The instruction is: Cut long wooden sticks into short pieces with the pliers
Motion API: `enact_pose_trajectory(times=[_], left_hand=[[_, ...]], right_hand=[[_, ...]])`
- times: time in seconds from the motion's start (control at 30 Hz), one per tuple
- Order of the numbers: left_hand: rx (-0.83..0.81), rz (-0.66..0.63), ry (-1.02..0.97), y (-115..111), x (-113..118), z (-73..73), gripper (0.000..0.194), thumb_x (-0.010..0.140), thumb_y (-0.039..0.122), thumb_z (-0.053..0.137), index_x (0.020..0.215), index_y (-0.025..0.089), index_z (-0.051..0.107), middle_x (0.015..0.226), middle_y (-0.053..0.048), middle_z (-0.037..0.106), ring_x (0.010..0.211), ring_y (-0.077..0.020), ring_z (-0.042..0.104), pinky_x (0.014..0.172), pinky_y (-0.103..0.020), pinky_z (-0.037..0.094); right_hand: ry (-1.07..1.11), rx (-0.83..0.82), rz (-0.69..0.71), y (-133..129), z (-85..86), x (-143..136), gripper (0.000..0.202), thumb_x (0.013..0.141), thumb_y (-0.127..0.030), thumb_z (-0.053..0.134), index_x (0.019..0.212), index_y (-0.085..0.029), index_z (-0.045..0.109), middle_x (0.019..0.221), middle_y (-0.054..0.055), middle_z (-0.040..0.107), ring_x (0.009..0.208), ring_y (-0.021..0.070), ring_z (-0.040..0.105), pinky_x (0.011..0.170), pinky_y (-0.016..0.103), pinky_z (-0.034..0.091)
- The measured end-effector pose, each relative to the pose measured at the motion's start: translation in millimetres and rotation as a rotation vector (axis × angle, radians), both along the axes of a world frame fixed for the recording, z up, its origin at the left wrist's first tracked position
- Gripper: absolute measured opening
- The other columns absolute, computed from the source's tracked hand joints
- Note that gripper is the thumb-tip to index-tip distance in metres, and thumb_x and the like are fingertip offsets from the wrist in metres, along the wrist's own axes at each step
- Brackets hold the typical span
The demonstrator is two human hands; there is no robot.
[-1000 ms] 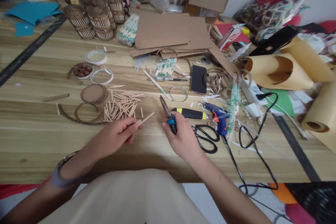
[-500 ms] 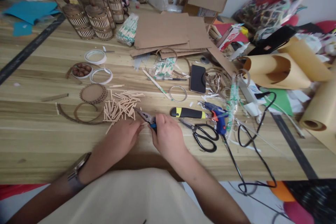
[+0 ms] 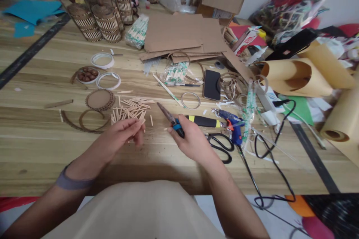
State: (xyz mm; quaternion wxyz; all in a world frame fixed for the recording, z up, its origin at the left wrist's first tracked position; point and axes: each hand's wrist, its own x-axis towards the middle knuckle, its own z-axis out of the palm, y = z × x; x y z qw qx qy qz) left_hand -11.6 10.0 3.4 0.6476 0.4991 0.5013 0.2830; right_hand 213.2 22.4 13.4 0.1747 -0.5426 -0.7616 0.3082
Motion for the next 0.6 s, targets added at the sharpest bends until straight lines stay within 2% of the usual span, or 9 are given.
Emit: enact_pose_trajectory(times=[0.03, 0.1, 0.2, 0.27, 0.43, 0.6], left_hand=[[-0.03, 0.025, -0.028, 0.5, 2.4, -1.3, 0.031, 0.092, 0.047, 0.05, 0.079, 0.019, 0.058, 0.063, 0.001, 0.067, 0.062, -0.0157, 0.062, 0.066, -0.027, 0.045], [-0.075, -0.012, -0.057, -0.2, 10.8, -5.0, 0.024, 0.087, 0.04, 0.056, 0.076, 0.019, 0.059, 0.069, -0.001, 0.071, 0.067, -0.0168, 0.066, 0.065, -0.027, 0.045], [-0.11, -0.059, -0.053, -3.8, 21.8, -12.0, 0.016, 0.084, 0.033, 0.057, 0.075, 0.02, 0.061, 0.068, 0.0, 0.071, 0.069, -0.0177, 0.069, 0.064, -0.027, 0.045], [-0.125, -0.066, -0.057, -6.3, 24.0, -16.3, 0.018, 0.086, 0.034, 0.055, 0.076, 0.02, 0.061, 0.068, 0.001, 0.071, 0.07, -0.0179, 0.07, 0.067, -0.027, 0.046], [-0.182, -0.135, -0.144, -8.4, 21.2, -19.8, 0.026, 0.087, 0.044, 0.058, 0.081, 0.018, 0.06, 0.076, -0.003, 0.072, 0.077, -0.0191, 0.07, 0.074, -0.03, 0.048], [-0.176, -0.013, -0.146, -7.6, 25.0, -15.3, 0.032, 0.084, 0.05, 0.061, 0.078, 0.018, 0.059, 0.075, -0.001, 0.067, 0.074, -0.0167, 0.064, 0.072, -0.028, 0.046]], right_hand=[[0.022, -0.027, 0.068, -2.1, 4.7, -0.6, 0.014, 0.091, -0.031, 0.052, 0.08, -0.023, 0.048, 0.073, 0.0, 0.059, 0.065, 0.0164, 0.054, 0.061, 0.027, 0.038], [0.021, -0.081, 0.212, -7.6, 10.4, -6.9, 0.008, 0.091, -0.025, 0.053, 0.083, -0.022, 0.052, 0.08, 0.002, 0.063, 0.071, 0.0168, 0.057, 0.064, 0.027, 0.039], [-0.071, -0.048, 0.284, -14.1, 9.1, -19.4, 0.004, 0.089, -0.018, 0.055, 0.087, -0.021, 0.056, 0.088, 0.005, 0.065, 0.082, 0.0205, 0.06, 0.069, 0.029, 0.04], [-0.094, -0.003, 0.232, -15.0, 3.9, -23.8, 0.001, 0.09, -0.019, 0.057, 0.089, -0.02, 0.056, 0.089, 0.006, 0.065, 0.084, 0.0218, 0.06, 0.069, 0.03, 0.04], [0.019, 0.006, 0.092, -12.2, -5.5, -21.7, 0.009, 0.088, -0.022, 0.063, 0.095, -0.02, 0.058, 0.094, 0.006, 0.065, 0.086, 0.0207, 0.062, 0.074, 0.03, 0.045], [0.127, -0.04, -0.034, -18.6, -6.8, -25.5, 0.028, 0.08, -0.022, 0.068, 0.106, -0.022, 0.059, 0.094, 0.003, 0.069, 0.084, 0.0204, 0.064, 0.074, 0.03, 0.047]])
